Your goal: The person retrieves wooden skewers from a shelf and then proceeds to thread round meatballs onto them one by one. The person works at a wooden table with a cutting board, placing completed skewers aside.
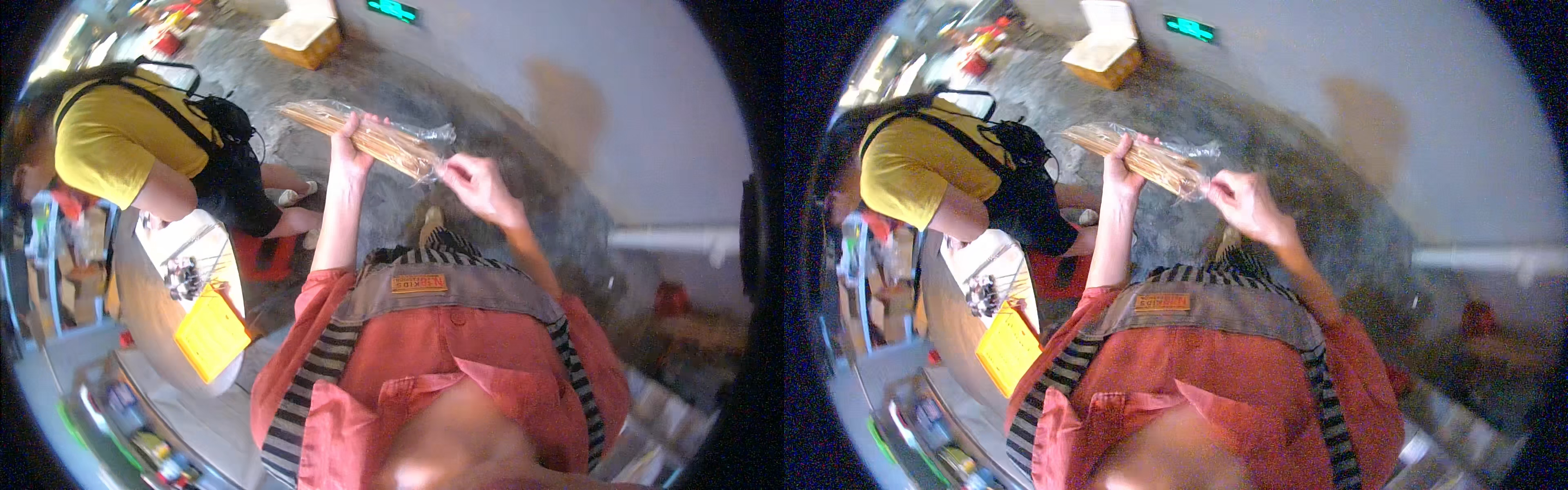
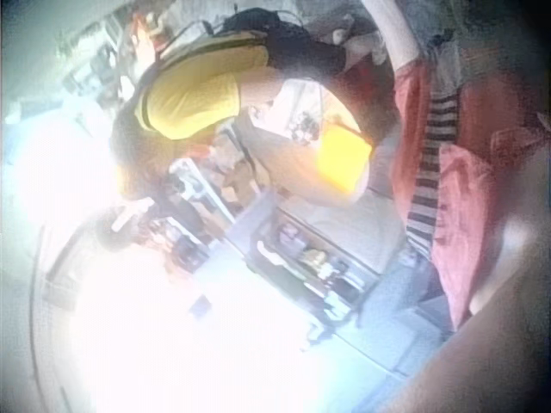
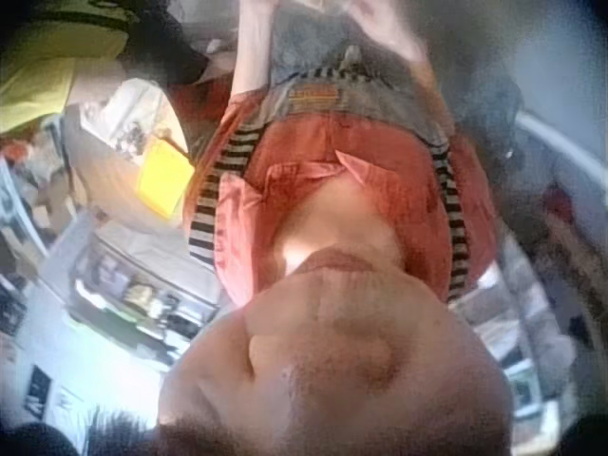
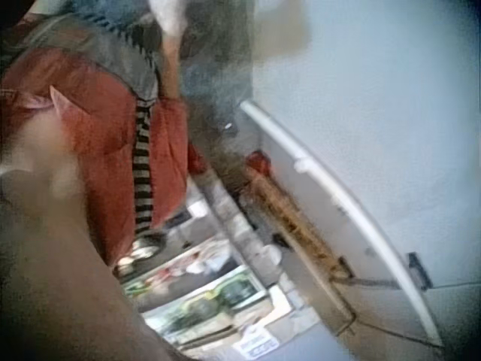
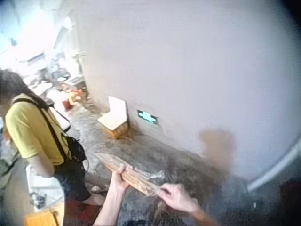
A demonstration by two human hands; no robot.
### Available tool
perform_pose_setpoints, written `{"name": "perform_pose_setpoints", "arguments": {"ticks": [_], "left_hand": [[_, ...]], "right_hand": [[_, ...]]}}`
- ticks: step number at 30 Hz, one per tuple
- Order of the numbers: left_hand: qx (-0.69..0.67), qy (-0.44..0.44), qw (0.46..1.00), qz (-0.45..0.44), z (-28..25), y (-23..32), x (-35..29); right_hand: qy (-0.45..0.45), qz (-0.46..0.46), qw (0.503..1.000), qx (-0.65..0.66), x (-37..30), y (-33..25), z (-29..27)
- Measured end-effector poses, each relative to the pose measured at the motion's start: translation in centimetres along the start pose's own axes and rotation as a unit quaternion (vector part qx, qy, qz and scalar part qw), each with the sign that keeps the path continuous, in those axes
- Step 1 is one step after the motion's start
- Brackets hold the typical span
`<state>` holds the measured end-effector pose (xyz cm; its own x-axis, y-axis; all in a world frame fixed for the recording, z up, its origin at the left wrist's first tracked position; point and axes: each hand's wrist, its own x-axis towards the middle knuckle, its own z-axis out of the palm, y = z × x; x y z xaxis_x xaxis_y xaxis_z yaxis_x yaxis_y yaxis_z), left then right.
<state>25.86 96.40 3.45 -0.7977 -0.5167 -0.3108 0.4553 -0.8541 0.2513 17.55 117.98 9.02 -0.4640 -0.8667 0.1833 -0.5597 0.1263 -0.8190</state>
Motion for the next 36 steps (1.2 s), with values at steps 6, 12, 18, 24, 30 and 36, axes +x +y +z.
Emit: {"name": "perform_pose_setpoints", "arguments": {"ticks": [6,12,18,24,30,36], "left_hand": [[-0.024,0.057,0.993,0.097,3.2,5.3,5.1],[-0.038,0.118,0.980,0.157,3.6,10.9,13.1],[-0.062,0.020,0.986,0.154,2.0,19.2,24.3],[-0.102,-0.004,0.982,0.161,5.3,30.5,33.4],[-0.078,-0.005,0.967,0.243,4.0,42.3,40.3],[-0.141,0.104,0.913,0.369,4.7,53.5,42.7]], "right_hand": [[-0.091,-0.106,0.990,-0.023,12.4,2.0,-1.0],[-0.085,-0.217,0.972,-0.011,25.1,3.3,-0.2],[-0.051,-0.176,0.983,-0.021,38.5,4.0,3.3],[-0.015,-0.168,0.985,0.016,52.1,1.1,5.7],[-0.038,-0.240,0.967,0.081,66.7,0.3,11.8],[-0.202,-0.263,0.925,0.183,81.9,-1.9,19.3]]}}
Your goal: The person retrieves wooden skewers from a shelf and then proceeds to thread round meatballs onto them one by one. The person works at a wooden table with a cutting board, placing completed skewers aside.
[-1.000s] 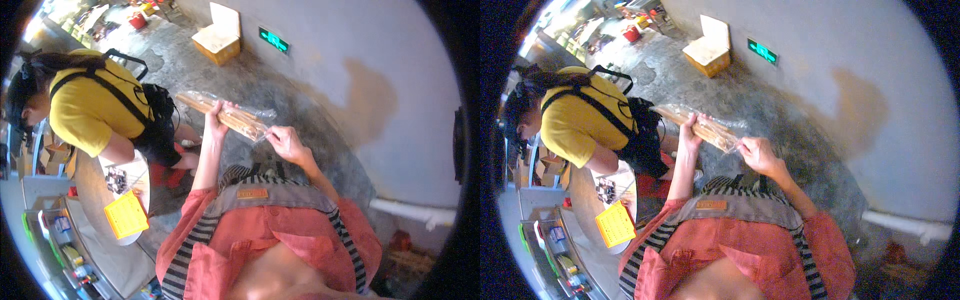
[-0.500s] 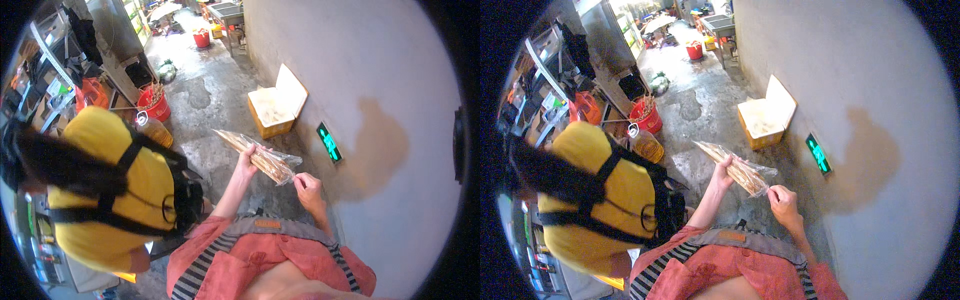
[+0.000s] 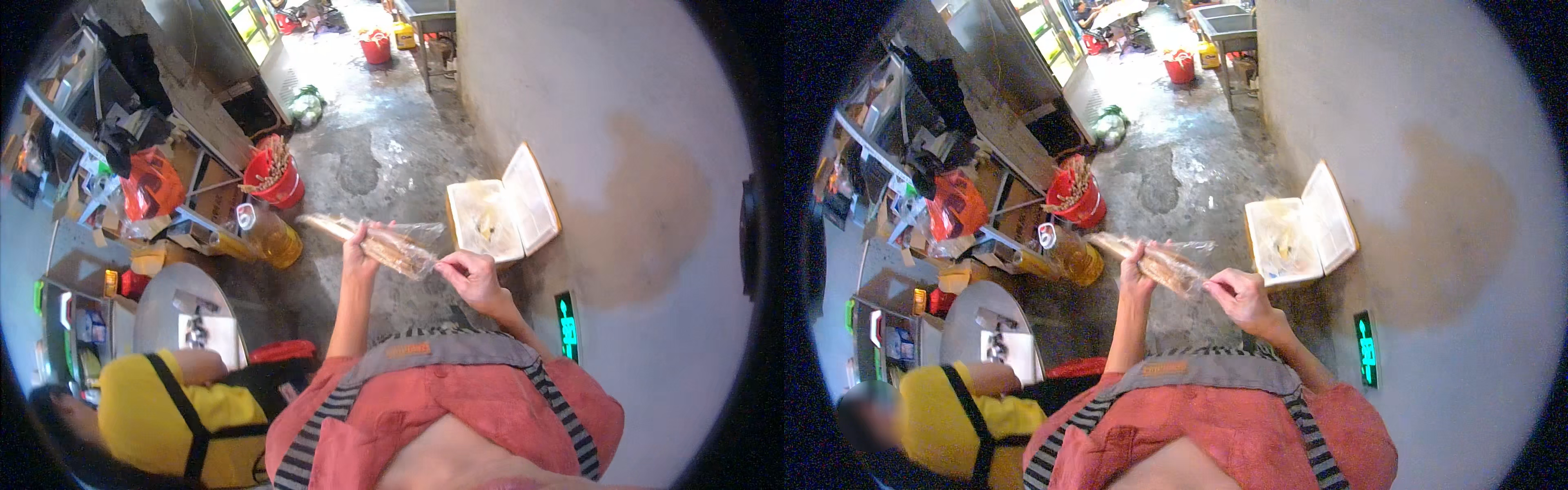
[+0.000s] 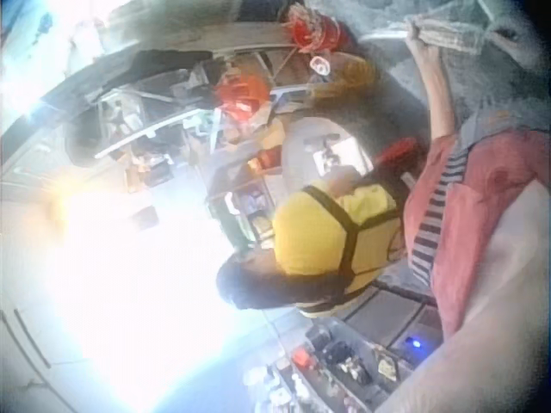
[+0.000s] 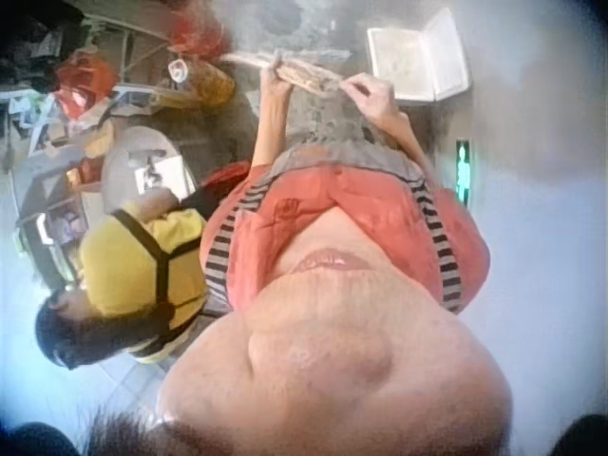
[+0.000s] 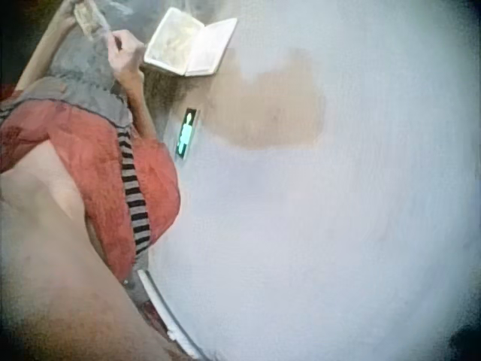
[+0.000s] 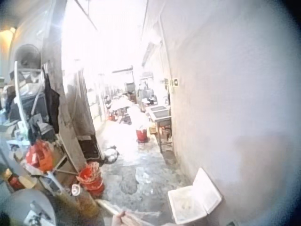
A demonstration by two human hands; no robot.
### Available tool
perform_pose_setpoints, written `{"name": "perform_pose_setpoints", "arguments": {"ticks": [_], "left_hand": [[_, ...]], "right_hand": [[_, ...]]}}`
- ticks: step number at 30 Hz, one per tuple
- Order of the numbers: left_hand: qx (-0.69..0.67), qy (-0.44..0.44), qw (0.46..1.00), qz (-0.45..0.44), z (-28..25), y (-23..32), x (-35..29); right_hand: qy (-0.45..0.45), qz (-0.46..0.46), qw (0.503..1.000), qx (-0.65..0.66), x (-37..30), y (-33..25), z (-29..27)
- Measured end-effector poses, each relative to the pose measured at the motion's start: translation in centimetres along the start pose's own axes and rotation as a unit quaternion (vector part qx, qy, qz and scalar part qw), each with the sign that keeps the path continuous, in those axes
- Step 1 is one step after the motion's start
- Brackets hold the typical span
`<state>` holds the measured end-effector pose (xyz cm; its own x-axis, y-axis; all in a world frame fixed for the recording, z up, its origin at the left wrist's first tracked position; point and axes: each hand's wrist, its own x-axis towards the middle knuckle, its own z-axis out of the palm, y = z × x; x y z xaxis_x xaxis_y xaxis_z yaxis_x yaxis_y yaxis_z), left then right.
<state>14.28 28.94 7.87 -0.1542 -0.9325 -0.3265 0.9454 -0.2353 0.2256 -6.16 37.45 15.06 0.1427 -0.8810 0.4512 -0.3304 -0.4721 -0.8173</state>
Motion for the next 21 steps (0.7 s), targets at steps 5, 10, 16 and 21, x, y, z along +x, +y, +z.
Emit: {"name": "perform_pose_setpoints", "arguments": {"ticks": [5,10,16,21], "left_hand": [[-0.083,0.008,0.991,0.105,-2.2,6.8,6.6],[-0.014,0.103,0.975,0.199,0.1,11.9,14.1],[-0.037,0.100,0.979,0.175,5.5,17.8,29.7],[-0.029,0.054,0.993,0.101,12.1,19.0,43.3]], "right_hand": [[-0.103,-0.038,0.992,0.061,11.5,4.6,3.0],[-0.147,-0.041,0.980,0.126,22.8,10.2,7.6],[-0.104,-0.092,0.984,0.110,37.5,15.5,10.0],[-0.074,-0.035,0.996,0.040,48.4,20.7,8.3]]}}
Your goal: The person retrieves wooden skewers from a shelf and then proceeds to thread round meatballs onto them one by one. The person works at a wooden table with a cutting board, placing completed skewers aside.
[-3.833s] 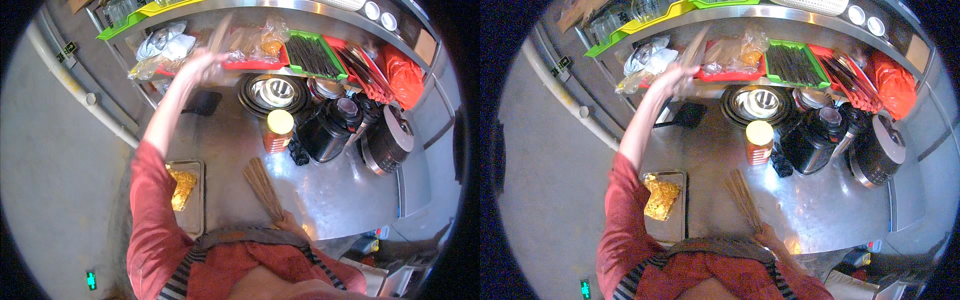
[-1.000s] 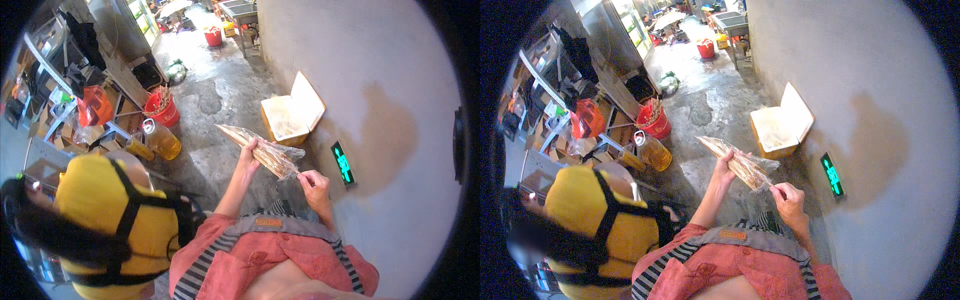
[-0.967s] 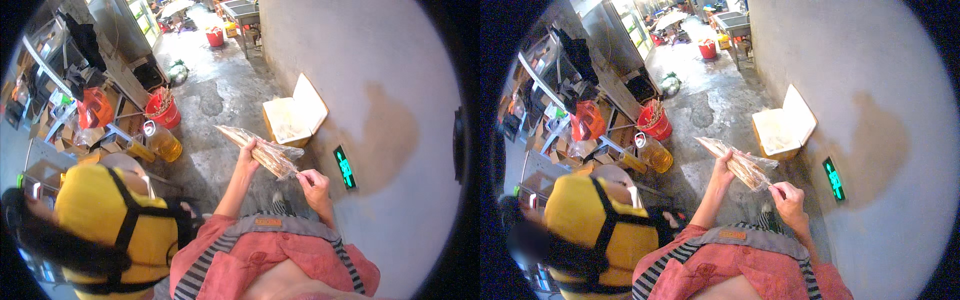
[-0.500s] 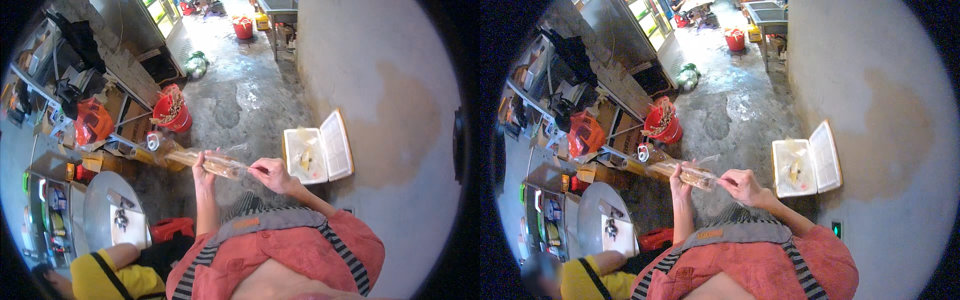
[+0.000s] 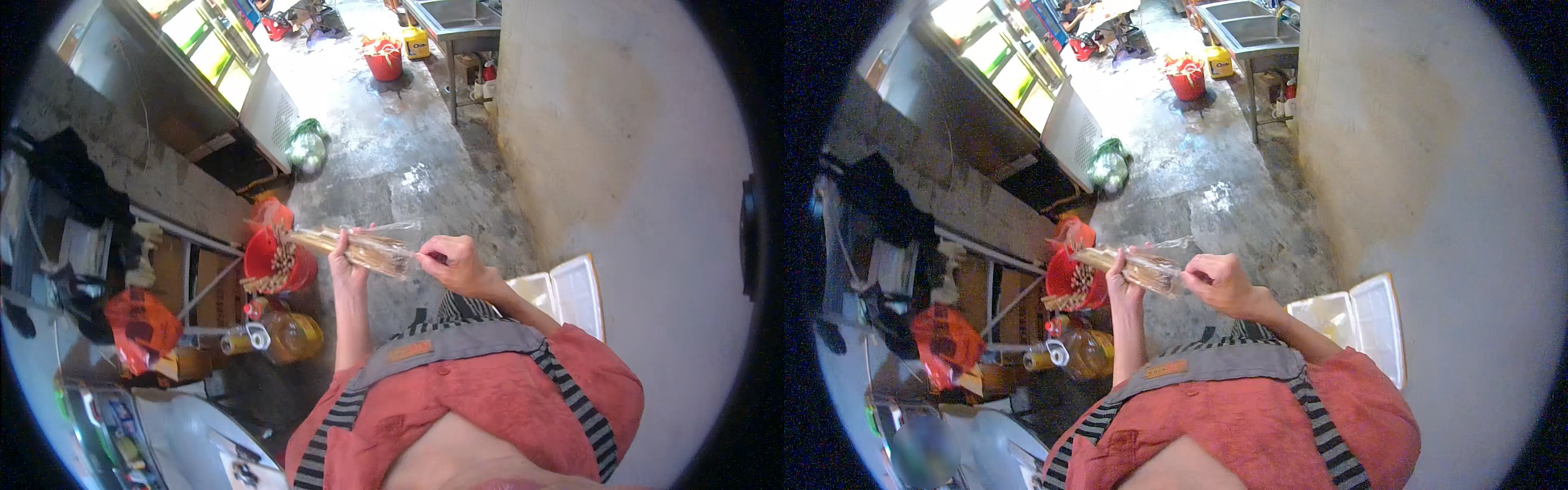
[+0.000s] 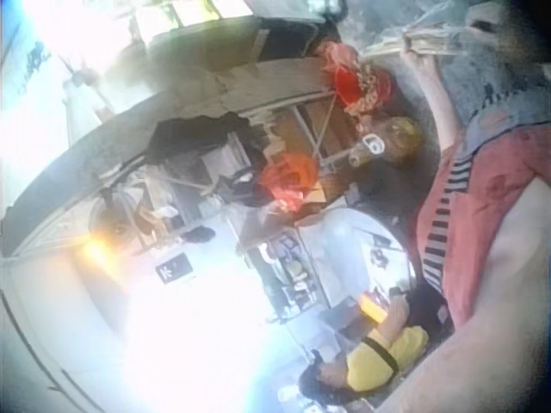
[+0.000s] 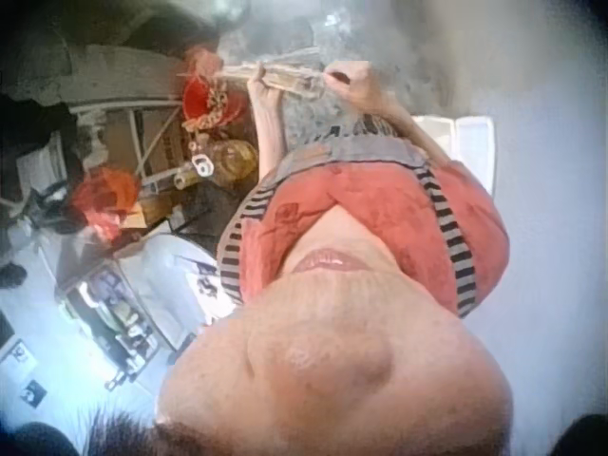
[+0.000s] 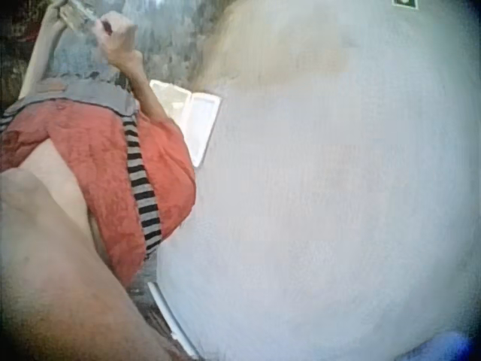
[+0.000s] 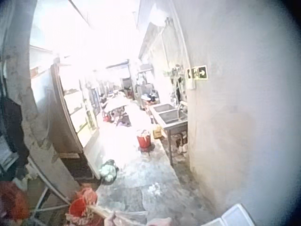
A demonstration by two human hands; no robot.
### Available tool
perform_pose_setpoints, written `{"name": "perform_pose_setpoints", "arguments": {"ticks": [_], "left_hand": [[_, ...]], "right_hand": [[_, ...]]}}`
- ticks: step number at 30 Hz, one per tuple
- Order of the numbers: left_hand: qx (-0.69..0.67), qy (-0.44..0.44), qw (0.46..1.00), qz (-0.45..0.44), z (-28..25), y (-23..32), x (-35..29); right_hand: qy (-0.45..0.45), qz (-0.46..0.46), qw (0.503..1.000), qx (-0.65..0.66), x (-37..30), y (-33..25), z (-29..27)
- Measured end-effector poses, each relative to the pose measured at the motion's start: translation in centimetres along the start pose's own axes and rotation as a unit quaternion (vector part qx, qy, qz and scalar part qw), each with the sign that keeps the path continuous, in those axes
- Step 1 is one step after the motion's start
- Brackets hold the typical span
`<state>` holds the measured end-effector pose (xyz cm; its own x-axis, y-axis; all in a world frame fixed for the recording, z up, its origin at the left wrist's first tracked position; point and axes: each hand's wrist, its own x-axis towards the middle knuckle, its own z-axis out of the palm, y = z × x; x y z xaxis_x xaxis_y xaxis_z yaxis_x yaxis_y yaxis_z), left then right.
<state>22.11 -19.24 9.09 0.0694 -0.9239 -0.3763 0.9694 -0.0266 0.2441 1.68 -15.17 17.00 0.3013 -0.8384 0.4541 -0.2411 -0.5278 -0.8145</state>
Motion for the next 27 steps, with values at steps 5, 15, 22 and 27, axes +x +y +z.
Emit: {"name": "perform_pose_setpoints", "arguments": {"ticks": [5,15,22,27], "left_hand": [[0.022,-0.016,1.000,-0.005,4.8,0.9,12.6],[-0.023,0.047,0.984,0.169,8.2,11.2,32.4],[-0.001,0.084,0.977,0.196,10.7,15.1,51.5],[-0.007,0.020,0.997,0.072,17.6,14.8,65.4]], "right_hand": [[0.014,-0.099,0.995,-0.016,11.6,8.5,0.0],[-0.015,-0.130,0.990,0.047,35.9,18.1,-2.9],[0.240,0.006,0.949,0.206,54.0,30.4,-11.8],[0.340,0.000,0.912,0.230,64.5,37.8,-18.1]]}}
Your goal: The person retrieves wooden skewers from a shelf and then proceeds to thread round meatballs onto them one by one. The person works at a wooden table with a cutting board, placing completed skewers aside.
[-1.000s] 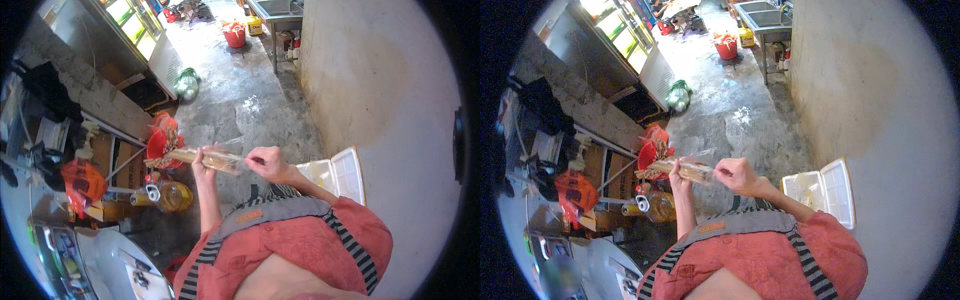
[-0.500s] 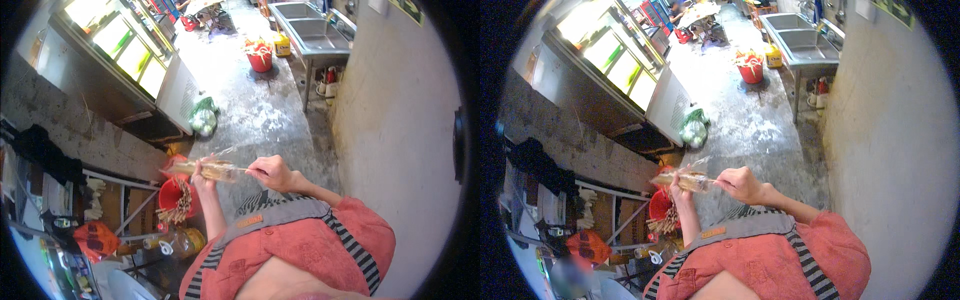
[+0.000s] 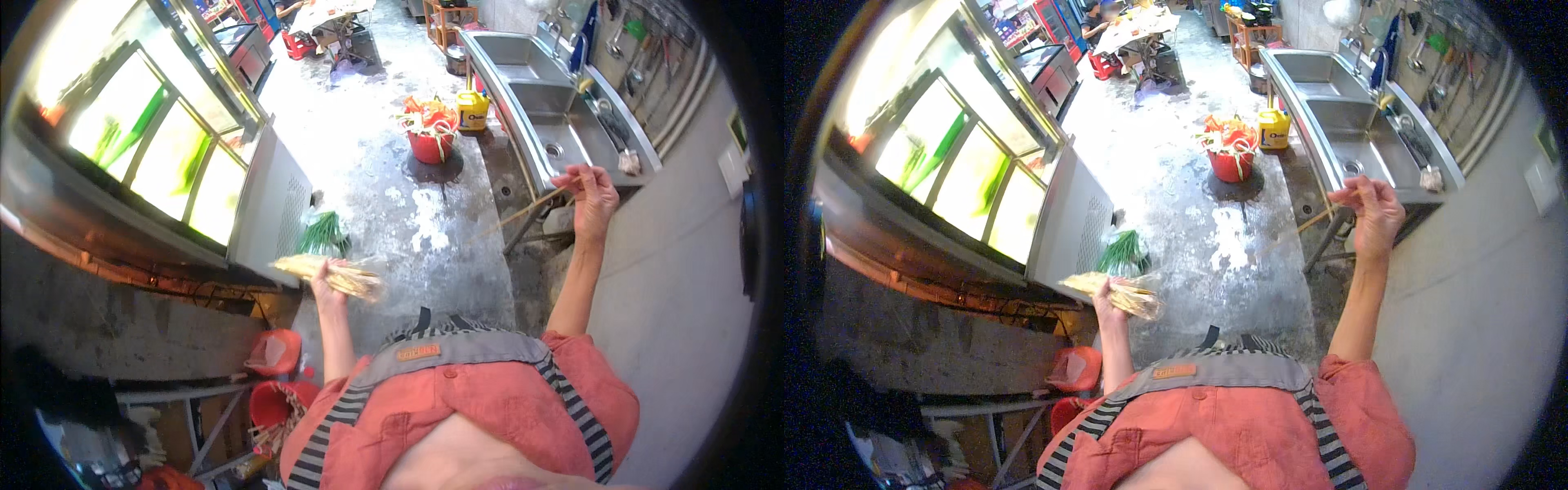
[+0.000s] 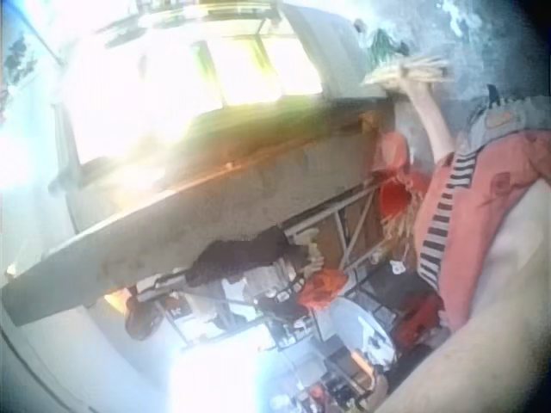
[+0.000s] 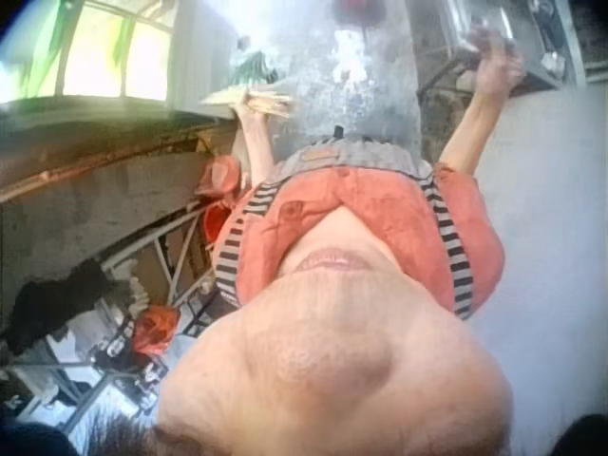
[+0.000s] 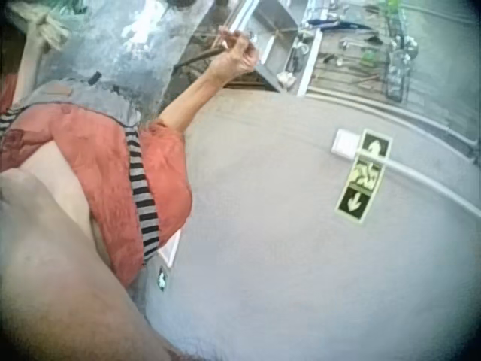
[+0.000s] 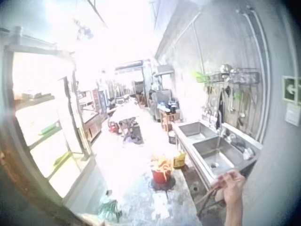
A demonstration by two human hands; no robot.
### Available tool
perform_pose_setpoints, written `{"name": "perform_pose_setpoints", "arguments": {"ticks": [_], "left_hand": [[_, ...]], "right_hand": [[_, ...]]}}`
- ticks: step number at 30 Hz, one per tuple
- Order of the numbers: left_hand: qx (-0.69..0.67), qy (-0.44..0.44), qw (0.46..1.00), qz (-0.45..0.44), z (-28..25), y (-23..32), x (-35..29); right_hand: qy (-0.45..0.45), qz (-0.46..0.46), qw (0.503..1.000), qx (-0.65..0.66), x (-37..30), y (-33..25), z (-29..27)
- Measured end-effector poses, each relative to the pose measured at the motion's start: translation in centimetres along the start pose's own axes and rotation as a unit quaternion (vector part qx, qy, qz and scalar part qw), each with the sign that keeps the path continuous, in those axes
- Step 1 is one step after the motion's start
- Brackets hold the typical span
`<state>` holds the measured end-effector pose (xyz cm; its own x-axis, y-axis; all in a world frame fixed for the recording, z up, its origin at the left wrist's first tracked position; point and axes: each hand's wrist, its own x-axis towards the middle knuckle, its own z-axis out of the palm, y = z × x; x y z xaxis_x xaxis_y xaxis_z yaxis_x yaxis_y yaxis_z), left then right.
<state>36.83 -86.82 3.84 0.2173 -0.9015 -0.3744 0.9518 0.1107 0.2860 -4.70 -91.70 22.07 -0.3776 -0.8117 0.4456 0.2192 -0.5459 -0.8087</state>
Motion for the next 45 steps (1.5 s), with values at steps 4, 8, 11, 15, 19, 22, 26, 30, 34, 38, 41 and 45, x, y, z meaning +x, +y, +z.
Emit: {"name": "perform_pose_setpoints", "arguments": {"ticks": [4,8,11,15,19,22,26,30,34,38,41,45], "left_hand": [[0.007,-0.045,0.995,-0.087,4.3,-2.1,10.7],[0.066,-0.053,0.990,-0.113,7.7,-2.9,20.5],[0.076,-0.027,0.991,-0.107,9.6,-2.8,28.3],[0.078,0.018,0.993,-0.092,12.5,-1.0,36.1],[0.065,0.019,0.994,-0.083,15.4,1.8,42.6],[0.095,0.036,0.993,-0.054,17.1,3.3,50.2],[0.133,0.056,0.985,-0.094,17.4,6.1,61.4],[0.192,0.063,0.972,-0.123,22.5,7.7,74.2],[0.184,0.042,0.977,-0.097,27.7,10.7,82.6],[0.231,0.115,0.964,-0.062,30.0,14.4,91.3],[0.136,0.109,0.983,-0.062,30.1,17.7,98.1],[0.036,0.117,0.991,-0.044,31.5,24.0,104.7]], "right_hand": [[0.025,0.024,0.999,-0.032,6.4,7.2,-0.1],[0.033,0.134,0.990,0.028,10.7,18.8,3.0],[0.020,0.224,0.973,0.060,13.9,31.0,5.6],[-0.071,0.386,0.917,0.067,18.0,41.4,14.2],[-0.197,0.553,0.808,0.036,18.7,46.1,23.4],[-0.313,0.596,0.739,-0.016,20.3,50.4,28.3],[-0.351,0.493,0.792,-0.088,26.5,59.0,36.6],[-0.427,0.280,0.834,-0.211,35.2,65.5,46.5],[-0.487,0.250,0.804,-0.233,40.5,70.1,55.2],[-0.555,0.339,0.741,-0.166,43.5,77.9,62.2],[-0.582,0.448,0.673,-0.084,46.2,83.8,68.0],[-0.651,0.522,0.548,-0.053,50.9,89.9,76.9]]}}
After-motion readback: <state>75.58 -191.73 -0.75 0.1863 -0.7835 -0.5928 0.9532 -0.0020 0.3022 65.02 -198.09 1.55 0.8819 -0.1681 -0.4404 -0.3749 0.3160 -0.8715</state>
